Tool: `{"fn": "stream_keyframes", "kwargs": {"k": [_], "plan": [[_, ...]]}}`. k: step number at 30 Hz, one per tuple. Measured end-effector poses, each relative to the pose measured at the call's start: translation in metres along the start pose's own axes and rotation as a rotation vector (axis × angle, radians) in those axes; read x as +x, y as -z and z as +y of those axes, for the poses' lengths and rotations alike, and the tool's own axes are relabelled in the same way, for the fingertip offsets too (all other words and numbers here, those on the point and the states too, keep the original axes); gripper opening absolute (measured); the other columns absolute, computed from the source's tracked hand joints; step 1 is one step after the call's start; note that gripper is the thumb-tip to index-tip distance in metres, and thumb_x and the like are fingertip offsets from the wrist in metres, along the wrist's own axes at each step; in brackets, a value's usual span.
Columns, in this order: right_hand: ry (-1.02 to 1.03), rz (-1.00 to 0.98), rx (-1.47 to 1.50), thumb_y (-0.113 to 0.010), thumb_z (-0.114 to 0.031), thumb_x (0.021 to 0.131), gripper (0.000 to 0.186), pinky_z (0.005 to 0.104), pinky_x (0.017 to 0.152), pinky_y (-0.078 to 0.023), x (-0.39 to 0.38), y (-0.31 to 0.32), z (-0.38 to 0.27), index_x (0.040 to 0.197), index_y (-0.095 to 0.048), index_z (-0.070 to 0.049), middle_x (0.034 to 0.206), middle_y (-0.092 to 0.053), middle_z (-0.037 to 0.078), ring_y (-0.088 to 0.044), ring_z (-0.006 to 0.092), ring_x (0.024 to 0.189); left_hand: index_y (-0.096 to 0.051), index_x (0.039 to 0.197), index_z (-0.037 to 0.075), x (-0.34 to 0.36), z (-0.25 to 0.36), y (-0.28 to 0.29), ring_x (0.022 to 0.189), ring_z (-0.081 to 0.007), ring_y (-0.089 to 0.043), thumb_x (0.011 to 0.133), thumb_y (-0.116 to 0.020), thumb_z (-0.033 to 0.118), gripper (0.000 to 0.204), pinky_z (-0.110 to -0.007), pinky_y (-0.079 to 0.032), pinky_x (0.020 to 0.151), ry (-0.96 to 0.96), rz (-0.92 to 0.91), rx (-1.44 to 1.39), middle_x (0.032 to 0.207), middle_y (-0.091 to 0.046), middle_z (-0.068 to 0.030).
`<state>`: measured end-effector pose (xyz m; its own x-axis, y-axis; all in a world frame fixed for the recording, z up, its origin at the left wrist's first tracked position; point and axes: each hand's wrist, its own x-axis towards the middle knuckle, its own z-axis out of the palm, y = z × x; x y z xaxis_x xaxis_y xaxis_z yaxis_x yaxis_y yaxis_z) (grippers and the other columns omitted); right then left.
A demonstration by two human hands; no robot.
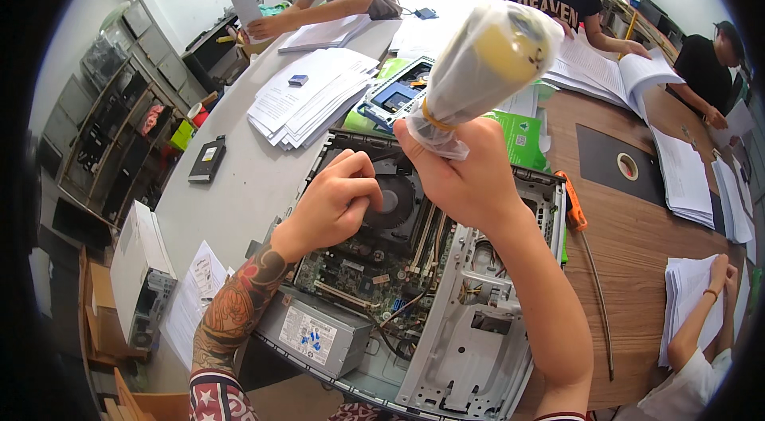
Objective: The person works on the internal components of a computer chassis using a screwdriver to manipulate the CPU cooler and motherboard connections.
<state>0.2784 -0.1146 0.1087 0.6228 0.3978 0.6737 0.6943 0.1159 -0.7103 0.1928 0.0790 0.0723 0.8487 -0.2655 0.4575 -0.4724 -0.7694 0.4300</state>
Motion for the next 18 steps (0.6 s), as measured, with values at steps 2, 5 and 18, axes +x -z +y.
{"fn": "stream_keyframes", "kwargs": {"k": [2, 5, 18], "plan": [[-0.007, -0.024, -0.022, -0.068, -0.010, 0.090, 0.016, 0.0282, 0.051, -0.039, -0.0006, 0.0013, -0.0029, 0.081, -0.064, 0.002, 0.062, -0.059, 0.006, -0.052, 0.0104, 0.054, -0.062, 0.070, 0.002, -0.0004, -0.0027, -0.0002, 0.082, -0.0261, -0.049, 0.071, -0.054, -0.006, 0.011, -0.036, -0.042, 0.073, -0.006, 0.010, 0.026, 0.082, -0.049, -0.0079], [-0.022, -0.070, -0.040, -0.068, -0.010, 0.089, 0.015, 0.0295, 0.052, -0.040, -0.0002, 0.0015, -0.0016, 0.083, -0.064, 0.002, 0.062, -0.060, 0.007, -0.054, 0.0119, 0.054, -0.062, 0.070, 0.002, -0.0014, -0.0057, -0.0008, 0.081, -0.0261, -0.050, 0.072, -0.055, -0.005, 0.010, -0.036, -0.043, 0.073, 0.003, 0.020, 0.092, 0.081, -0.051, -0.0079], [0.018, -0.226, -0.080, -0.065, -0.010, 0.087, 0.013, 0.0322, 0.052, -0.045, 0.0010, -0.0006, 0.0038, 0.086, -0.064, 0.003, 0.063, -0.063, 0.013, -0.059, 0.0190, 0.053, -0.062, 0.071, 0.002, -0.0012, -0.0050, -0.0021, 0.083, -0.0262, -0.051, 0.075, -0.055, -0.004, 0.009, -0.037, -0.044, 0.075, 0.022, 0.004, 0.089, 0.082, -0.052, -0.0084]]}}
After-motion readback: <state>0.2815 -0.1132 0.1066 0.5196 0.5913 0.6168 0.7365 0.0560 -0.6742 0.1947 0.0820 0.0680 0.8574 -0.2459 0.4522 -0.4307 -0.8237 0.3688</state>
